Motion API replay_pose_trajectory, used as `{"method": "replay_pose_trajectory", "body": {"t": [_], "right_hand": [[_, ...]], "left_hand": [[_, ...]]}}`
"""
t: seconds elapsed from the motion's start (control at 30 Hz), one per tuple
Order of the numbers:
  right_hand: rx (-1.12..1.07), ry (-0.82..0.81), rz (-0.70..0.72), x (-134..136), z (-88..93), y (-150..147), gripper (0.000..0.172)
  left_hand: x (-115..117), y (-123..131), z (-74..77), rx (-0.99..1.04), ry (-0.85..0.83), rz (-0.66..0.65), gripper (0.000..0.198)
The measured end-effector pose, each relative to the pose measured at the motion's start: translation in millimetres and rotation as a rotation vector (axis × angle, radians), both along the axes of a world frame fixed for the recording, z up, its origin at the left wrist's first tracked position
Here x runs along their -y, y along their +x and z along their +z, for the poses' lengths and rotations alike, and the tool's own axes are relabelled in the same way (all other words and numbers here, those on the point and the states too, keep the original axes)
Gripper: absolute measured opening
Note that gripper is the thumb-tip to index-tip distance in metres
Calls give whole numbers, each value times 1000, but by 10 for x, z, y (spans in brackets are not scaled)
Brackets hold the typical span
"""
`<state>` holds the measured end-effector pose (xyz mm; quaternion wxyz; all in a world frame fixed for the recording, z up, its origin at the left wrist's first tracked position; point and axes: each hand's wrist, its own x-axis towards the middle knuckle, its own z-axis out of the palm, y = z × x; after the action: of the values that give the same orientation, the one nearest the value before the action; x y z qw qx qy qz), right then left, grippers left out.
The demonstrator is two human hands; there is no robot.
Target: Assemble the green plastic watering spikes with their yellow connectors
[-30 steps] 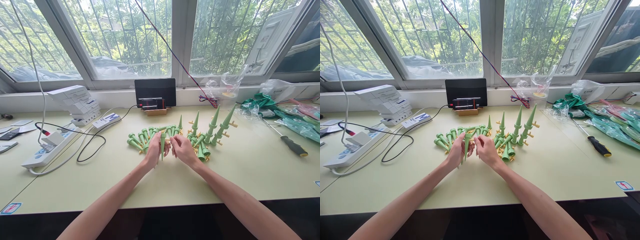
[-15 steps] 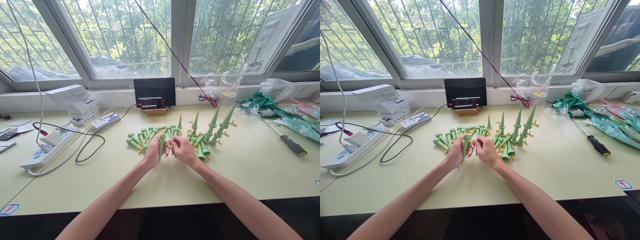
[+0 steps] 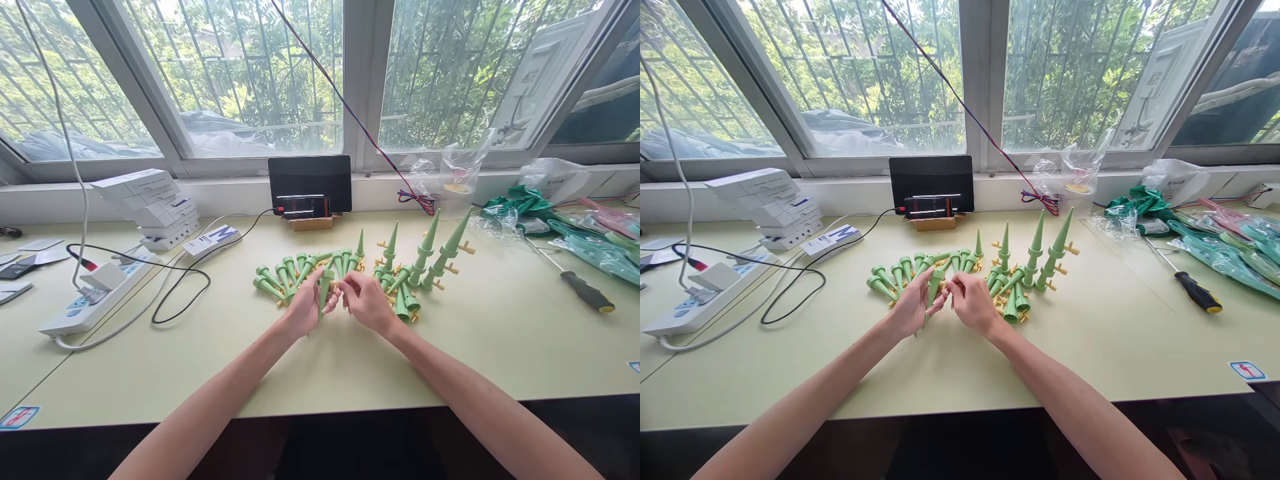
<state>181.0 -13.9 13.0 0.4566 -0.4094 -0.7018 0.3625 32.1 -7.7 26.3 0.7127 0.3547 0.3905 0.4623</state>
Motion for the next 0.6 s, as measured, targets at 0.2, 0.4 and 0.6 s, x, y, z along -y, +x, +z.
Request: {"method": "replay_pose_trajectory", "body": {"t": [0.2, 0.4, 0.6], "right_hand": [[20, 36, -1, -15, -17, -3, 27], [29, 30, -16, -15, -16, -16, 28], [26, 26, -15, -7, -12, -25, 29]], "left_hand": [[-15, -12, -4, 25, -40, -30, 31], [-19, -29, -35, 28, -27, -42, 34], [-10, -25, -14, 19, -39, 13, 33]]}}
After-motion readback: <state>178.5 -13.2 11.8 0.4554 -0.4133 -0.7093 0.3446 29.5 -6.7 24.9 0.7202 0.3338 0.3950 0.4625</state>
